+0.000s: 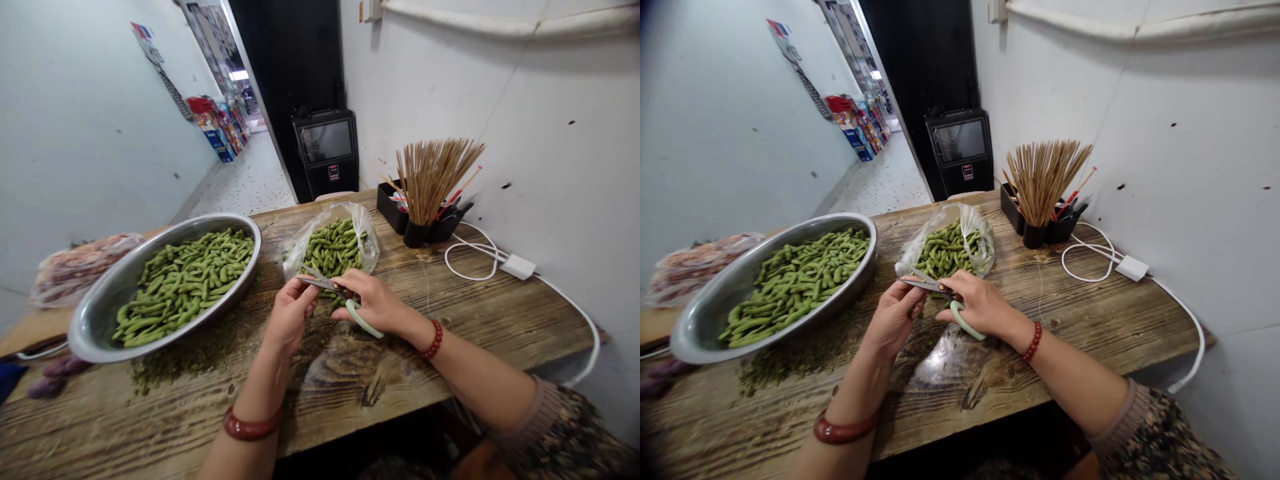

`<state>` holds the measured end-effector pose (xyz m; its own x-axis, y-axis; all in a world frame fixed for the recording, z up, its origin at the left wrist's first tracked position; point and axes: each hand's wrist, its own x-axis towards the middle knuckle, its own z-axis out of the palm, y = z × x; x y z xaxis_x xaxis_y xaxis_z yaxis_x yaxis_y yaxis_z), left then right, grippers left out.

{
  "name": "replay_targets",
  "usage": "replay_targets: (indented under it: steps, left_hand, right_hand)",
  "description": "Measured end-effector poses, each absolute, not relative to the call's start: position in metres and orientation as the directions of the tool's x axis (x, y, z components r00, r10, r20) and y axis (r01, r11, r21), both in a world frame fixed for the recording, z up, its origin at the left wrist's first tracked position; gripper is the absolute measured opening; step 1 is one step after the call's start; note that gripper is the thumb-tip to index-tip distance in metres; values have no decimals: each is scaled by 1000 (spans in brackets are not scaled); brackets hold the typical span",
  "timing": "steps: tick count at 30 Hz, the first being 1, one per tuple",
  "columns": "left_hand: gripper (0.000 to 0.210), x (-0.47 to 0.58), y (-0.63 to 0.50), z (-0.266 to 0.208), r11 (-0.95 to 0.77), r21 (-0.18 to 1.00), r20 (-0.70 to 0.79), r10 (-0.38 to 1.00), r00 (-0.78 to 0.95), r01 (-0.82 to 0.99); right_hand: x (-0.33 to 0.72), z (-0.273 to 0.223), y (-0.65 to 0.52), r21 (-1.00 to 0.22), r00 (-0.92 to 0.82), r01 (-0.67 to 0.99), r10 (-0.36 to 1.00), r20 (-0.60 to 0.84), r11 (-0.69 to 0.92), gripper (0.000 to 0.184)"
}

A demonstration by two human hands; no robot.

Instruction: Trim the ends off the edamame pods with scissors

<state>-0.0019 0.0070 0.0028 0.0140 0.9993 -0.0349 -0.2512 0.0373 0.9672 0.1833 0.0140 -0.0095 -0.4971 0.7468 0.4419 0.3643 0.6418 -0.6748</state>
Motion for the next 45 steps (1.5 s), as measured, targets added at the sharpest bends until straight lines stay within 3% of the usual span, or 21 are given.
replay_targets:
  steps: [13,23,35,45]
  left_hand:
    - [10,-4,8,2,-113,994,113,994,14,3]
    - [21,-1,6,5,78,983,-77,997,13,-166]
    - [21,-1,6,6,73,917,-75,997,11,-392]
    - [21,-4,8,6,62,900,-78,997,-19,-431]
  right_hand:
    - [180,-17,16,-691,-463,293,731,501,660,38]
    - [183,-15,18,-667,-489,323,722,490,671,31]
    - [176,-13,19,-834,-308,242,854,419,496,30]
    - [179,-14,17,-709,-378,329,775,507,624,47]
